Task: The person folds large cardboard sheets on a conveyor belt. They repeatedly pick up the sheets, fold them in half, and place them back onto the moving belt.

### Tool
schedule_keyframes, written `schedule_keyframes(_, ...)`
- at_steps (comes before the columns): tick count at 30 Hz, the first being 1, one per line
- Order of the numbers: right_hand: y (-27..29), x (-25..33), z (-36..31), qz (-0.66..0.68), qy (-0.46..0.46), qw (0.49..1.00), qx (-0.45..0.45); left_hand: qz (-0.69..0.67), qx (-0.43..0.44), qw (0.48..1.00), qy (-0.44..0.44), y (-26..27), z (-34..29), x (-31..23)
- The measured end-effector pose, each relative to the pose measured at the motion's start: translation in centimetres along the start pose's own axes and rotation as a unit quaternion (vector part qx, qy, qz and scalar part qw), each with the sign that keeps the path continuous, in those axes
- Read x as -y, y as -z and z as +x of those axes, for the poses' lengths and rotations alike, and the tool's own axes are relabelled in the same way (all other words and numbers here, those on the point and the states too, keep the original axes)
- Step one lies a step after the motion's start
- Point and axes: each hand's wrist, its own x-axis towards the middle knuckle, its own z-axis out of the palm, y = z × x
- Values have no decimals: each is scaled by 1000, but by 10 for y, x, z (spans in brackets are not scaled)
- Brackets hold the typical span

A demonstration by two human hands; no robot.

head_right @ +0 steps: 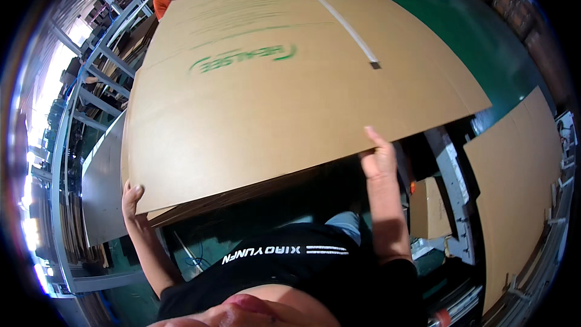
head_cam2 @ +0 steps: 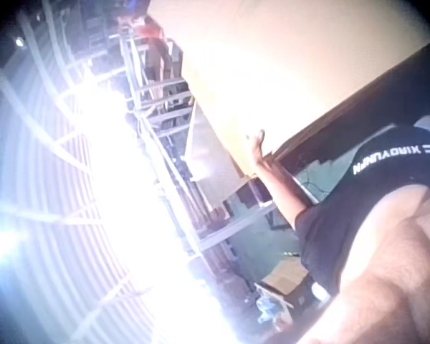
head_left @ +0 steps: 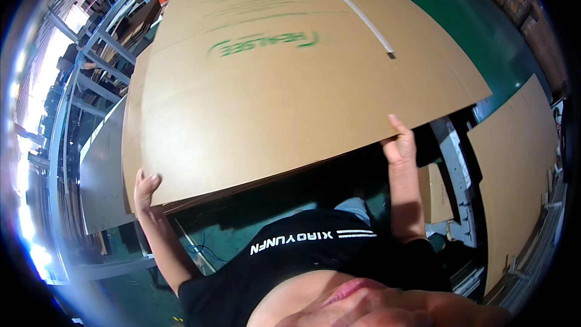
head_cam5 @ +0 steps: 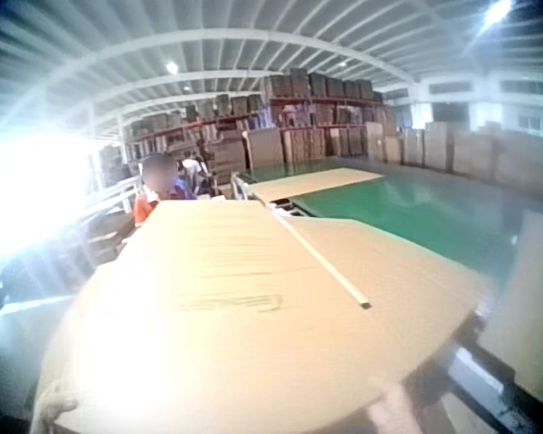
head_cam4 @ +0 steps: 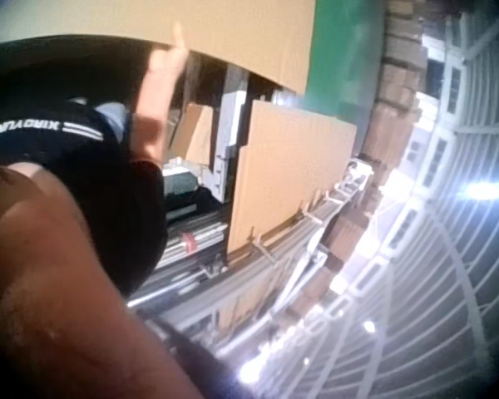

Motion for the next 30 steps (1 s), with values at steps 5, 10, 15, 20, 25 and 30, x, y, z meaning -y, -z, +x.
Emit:
schedule_keyframes(5,-48,-164,-91,-112,-201,955,185,-24,-35,997,58,168,-55,25)
schedule_keyframes(10,-44,-306,-114,-181,-372,845,338,420,-143,869,220,363,-72,114)
schedule_keyframes(15,-33,-357,-92,-274,-410,795,352,500,16,860,-101,43,-11,107)
schedule_keyframes(20,-44,-349,-82,-429,-371,680,464,539,226,734,-346,-159,4,103)
schedule_keyframes(25,19,-224,-8,-503,-342,673,421,552,310,724,-274,-167,17,80)
schedule_keyframes(30,164,-24,110,-264,-132,951,88,596,302,694,-268,-175,14,93)
